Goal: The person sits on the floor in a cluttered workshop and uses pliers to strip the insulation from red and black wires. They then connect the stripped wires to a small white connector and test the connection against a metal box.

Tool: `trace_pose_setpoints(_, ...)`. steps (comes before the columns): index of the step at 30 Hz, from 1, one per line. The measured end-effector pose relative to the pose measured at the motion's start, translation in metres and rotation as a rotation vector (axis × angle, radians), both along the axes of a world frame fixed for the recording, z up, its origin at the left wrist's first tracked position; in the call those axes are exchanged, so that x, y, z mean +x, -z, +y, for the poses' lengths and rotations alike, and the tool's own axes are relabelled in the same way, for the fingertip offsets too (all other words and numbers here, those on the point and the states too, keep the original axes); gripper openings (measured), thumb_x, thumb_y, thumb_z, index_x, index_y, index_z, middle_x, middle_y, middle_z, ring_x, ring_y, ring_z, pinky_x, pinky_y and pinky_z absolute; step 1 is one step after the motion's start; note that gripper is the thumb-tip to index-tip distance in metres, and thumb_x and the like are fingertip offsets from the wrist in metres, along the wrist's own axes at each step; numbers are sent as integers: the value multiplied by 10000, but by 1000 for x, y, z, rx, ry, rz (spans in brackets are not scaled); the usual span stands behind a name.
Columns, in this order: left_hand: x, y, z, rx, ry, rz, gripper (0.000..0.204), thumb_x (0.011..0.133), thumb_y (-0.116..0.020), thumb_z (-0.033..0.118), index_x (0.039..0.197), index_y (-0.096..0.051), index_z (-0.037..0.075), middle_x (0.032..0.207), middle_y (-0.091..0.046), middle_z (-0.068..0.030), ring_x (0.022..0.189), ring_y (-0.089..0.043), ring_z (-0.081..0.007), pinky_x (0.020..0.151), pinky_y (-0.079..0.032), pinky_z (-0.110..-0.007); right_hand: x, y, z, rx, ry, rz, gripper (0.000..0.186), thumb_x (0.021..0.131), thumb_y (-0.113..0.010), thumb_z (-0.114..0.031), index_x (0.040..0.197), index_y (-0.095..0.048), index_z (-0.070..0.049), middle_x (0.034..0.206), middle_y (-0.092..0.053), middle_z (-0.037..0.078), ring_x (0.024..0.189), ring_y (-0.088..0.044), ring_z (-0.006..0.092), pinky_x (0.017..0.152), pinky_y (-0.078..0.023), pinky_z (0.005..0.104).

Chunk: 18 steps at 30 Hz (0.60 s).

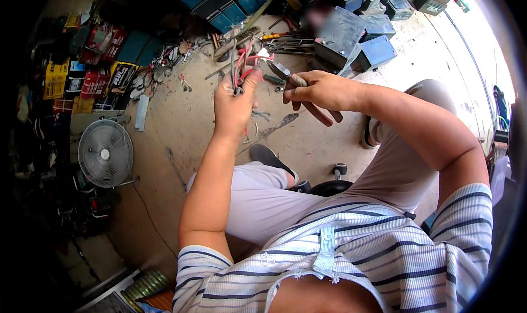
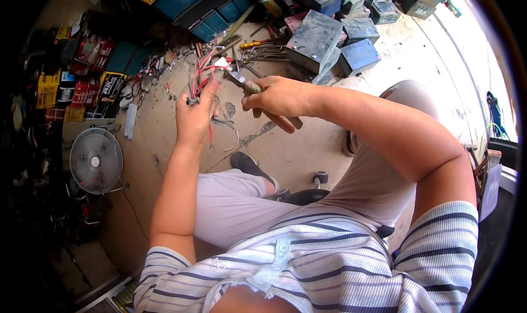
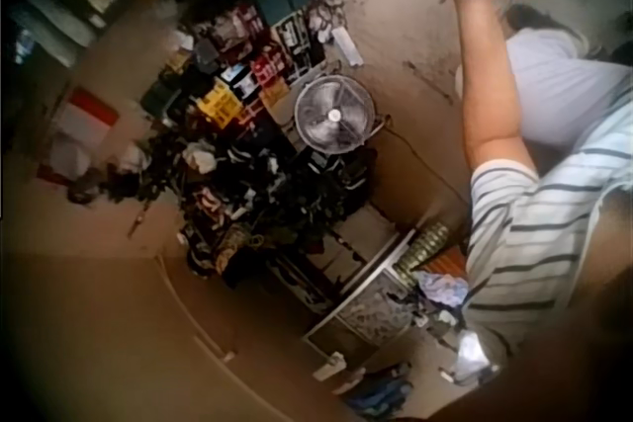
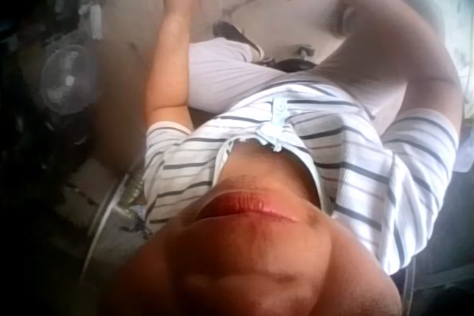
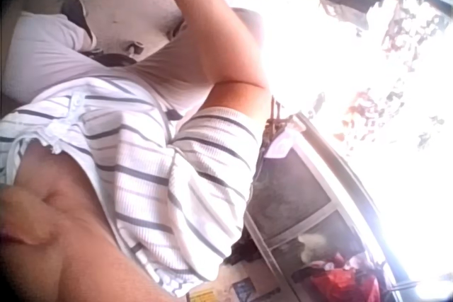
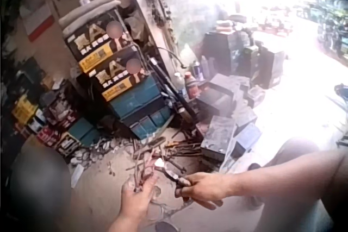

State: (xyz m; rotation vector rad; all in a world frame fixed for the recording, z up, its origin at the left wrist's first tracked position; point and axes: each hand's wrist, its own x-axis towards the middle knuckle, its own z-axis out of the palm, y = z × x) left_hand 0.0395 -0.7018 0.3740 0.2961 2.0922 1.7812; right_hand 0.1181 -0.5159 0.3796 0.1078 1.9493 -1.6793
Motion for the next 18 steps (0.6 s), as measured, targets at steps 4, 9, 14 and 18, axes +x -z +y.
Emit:
trace_pose_setpoints(4, -1, 5, -2, -46, 27, 82, 162, 881, -668, 163, 949, -623, 23, 734, -577, -9, 497, -447, -61, 468, -382, -238, 3, -4, 2, 18, -66, -78, 270, 959, -491, -265, 1058, -532, -16, 849, -629, 53, 462, -571, 112, 403, -435, 243)
trace_pose_setpoints(9, 0, 6, -2, -76, 67, 161, 208, 877, -673, 202, 988, -647, 28, 708, -603, 12, 506, -477, -52, 456, -394, -226, 5, 1, 1, -87, -58, -146, 279, 967, -491, -277, 1046, -552, -17, 836, -640, 43, 489, -562, 100, 455, -405, 232)
trace_pose_setpoints(14, 2, 3, -3, -124, 178, 276, 206, 896, -637, 145, 1051, -637, 9, 760, -620, -9, 655, -531, -67, 589, -438, -230, 3, 2, 7, -185, 0, -196, 302, 945, -504, -280, 1056, -618, -23, 832, -653, 70, 536, -515, 87, 535, -415, 248)
trace_pose_setpoints(18, 3, 4, -3, -111, 184, 348, 184, 896, -640, 150, 1022, -638, 15, 769, -613, -9, 606, -507, -61, 545, -408, -228, 2, 1, 8, -217, 12, -186, 303, 949, -497, -264, 1053, -613, -4, 826, -650, 73, 520, -501, 86, 497, -402, 242)
